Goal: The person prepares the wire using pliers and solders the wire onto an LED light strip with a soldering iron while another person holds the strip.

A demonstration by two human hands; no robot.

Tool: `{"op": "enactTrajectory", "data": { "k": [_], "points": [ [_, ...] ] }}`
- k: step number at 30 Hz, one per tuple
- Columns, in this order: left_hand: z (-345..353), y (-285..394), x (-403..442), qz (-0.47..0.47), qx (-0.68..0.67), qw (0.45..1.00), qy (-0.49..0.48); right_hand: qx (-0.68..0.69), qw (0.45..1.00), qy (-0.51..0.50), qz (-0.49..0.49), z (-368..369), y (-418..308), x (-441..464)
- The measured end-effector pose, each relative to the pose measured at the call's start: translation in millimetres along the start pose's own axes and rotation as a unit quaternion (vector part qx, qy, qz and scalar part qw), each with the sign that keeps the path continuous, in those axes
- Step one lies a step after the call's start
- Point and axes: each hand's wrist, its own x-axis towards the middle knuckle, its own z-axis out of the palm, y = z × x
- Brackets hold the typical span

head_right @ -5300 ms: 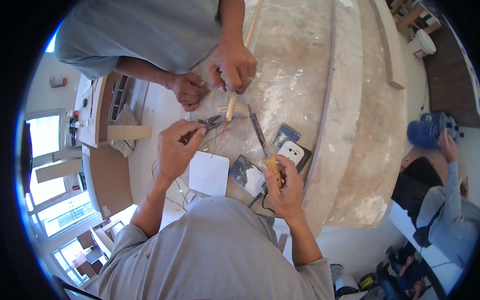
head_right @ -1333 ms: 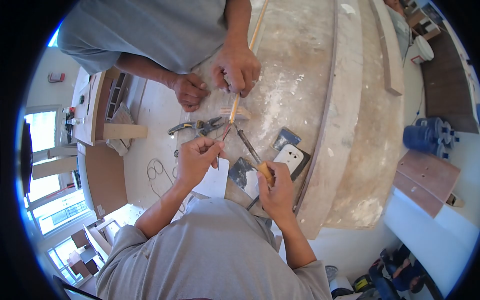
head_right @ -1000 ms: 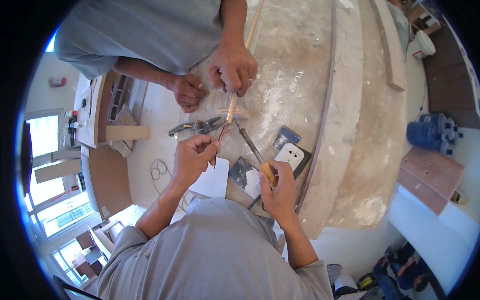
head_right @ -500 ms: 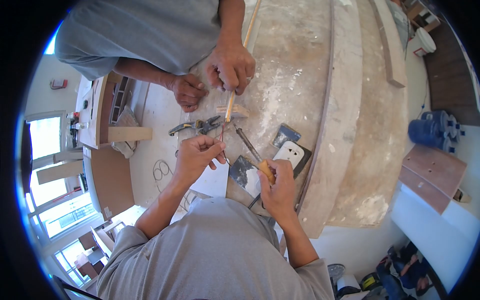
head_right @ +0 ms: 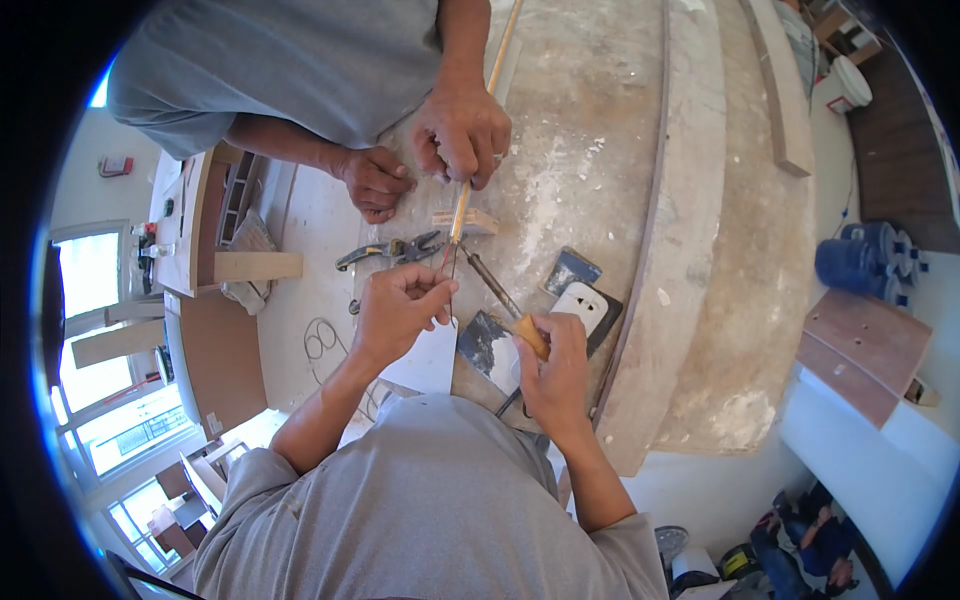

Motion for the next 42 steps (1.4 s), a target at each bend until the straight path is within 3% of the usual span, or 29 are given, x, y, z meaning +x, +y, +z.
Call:
{"op": "enactTrajectory", "data": {
  "k": [23,42],
  "points": [
    [1,0,4,-0.035,-0.065,0.997,-0.015,-0.043,0.998,0.012,-0.034,-1,8,7],
    [1,0,3,-0.048,-0.086,0.995,-0.023,0.000,1.000,-0.026,0.011,-6,-11,-11]
  ]
}}
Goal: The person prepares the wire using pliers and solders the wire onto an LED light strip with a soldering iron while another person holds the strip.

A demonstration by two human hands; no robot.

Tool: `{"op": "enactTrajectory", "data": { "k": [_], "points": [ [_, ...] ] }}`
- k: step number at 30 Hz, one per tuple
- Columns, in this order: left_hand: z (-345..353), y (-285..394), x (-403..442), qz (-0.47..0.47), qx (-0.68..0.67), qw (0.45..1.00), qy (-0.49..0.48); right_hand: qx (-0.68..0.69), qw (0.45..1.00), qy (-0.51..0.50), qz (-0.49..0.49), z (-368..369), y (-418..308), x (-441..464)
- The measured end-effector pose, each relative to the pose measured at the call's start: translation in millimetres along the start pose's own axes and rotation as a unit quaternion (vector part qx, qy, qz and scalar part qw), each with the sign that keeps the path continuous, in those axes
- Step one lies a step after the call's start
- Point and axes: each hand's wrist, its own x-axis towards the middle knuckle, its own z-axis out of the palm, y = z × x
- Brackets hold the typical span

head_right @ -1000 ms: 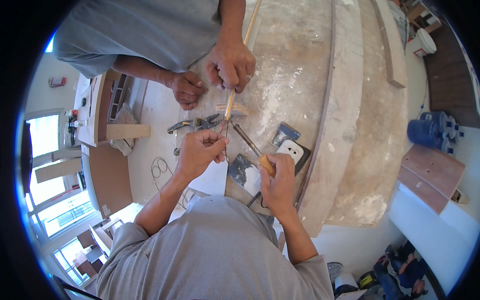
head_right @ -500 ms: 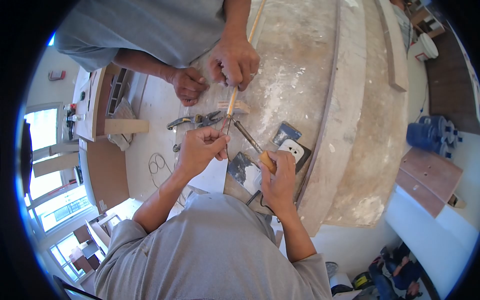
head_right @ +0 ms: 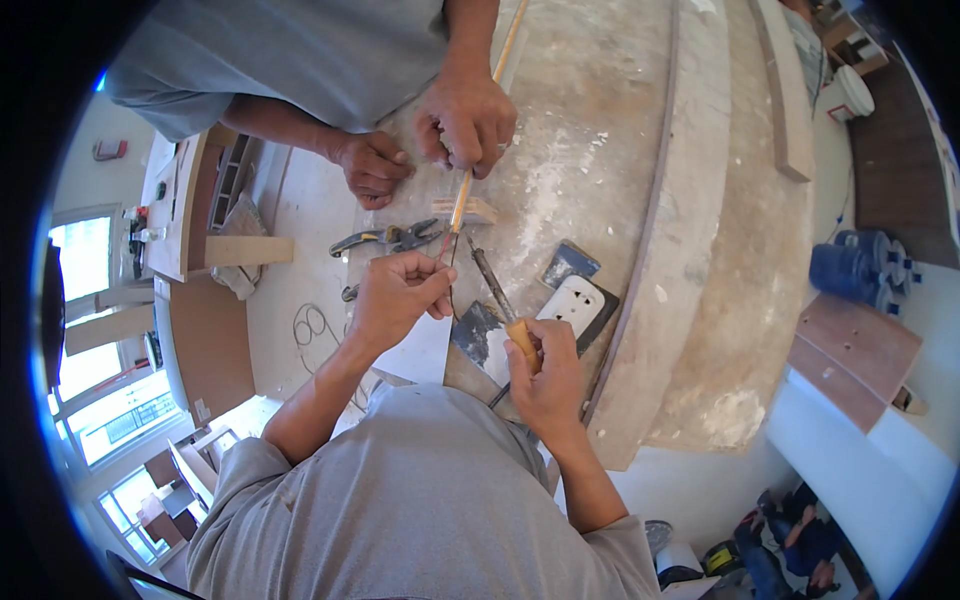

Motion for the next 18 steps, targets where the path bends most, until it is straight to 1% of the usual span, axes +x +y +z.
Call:
{"op": "enactTrajectory", "data": {
  "k": [11,14,18],
  "points": [
    [1,1,-1,0.003,0.012,1.000,0.004,-0.012,1.000,-0.007,-0.021,1,-1,5],
    [0,0,-3,0.006,0.008,1.000,0.004,-0.004,1.000,-0.004,-0.012,1,-1,3],
    [-2,-2,-3,0.003,-0.001,1.000,0.001,0.016,1.000,-0.015,0.001,-11,-21,0]
  ]
}}
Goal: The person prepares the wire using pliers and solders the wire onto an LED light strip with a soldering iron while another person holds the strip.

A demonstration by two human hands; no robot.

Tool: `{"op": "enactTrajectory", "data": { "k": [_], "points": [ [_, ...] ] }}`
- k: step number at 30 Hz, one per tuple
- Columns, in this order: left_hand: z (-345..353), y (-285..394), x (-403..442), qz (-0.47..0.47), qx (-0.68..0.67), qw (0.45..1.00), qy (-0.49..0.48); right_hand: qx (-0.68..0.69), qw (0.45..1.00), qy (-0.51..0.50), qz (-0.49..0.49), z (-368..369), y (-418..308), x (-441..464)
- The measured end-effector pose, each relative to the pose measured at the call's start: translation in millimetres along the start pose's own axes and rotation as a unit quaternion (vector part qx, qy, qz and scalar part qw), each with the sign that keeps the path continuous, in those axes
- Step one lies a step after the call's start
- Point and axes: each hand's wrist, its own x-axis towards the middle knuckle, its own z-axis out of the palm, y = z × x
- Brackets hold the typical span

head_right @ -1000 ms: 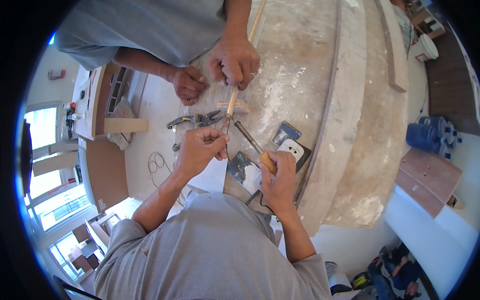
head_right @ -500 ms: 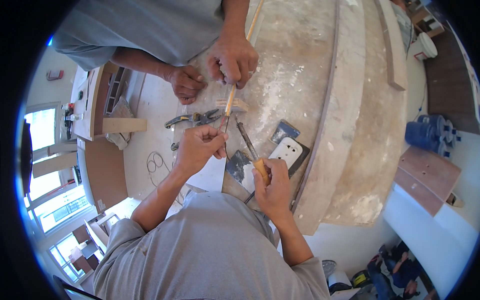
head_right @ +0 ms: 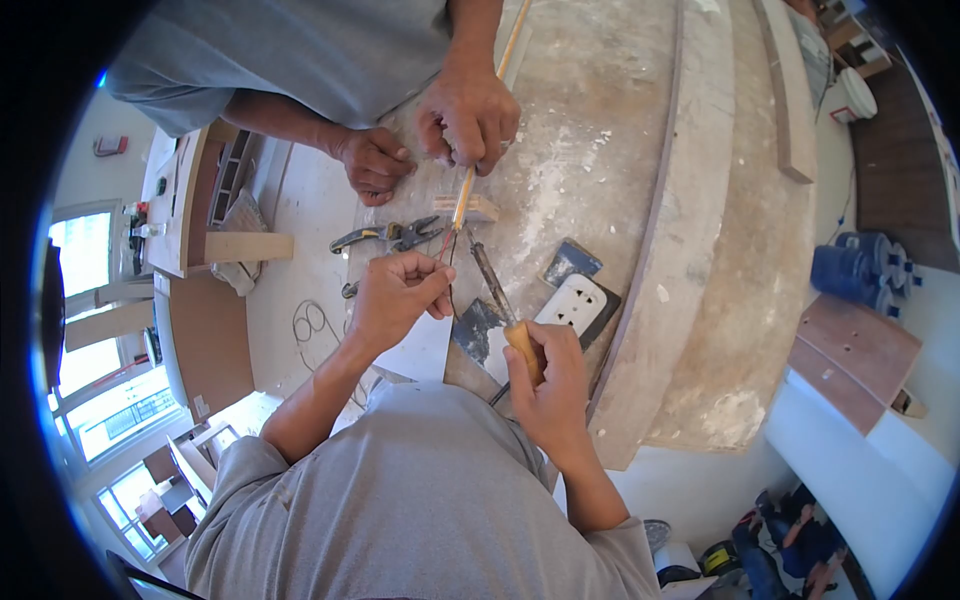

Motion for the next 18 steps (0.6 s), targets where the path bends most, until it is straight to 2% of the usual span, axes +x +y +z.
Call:
{"op": "enactTrajectory", "data": {
  "k": [5,18],
  "points": [
    [0,1,2,0.003,0.003,1.000,-0.007,0.052,0.997,-0.013,0.053,12,4,-13],
    [0,4,2,-0.001,-0.002,1.000,-0.009,0.033,0.997,-0.033,0.065,20,1,-8]
  ]
}}
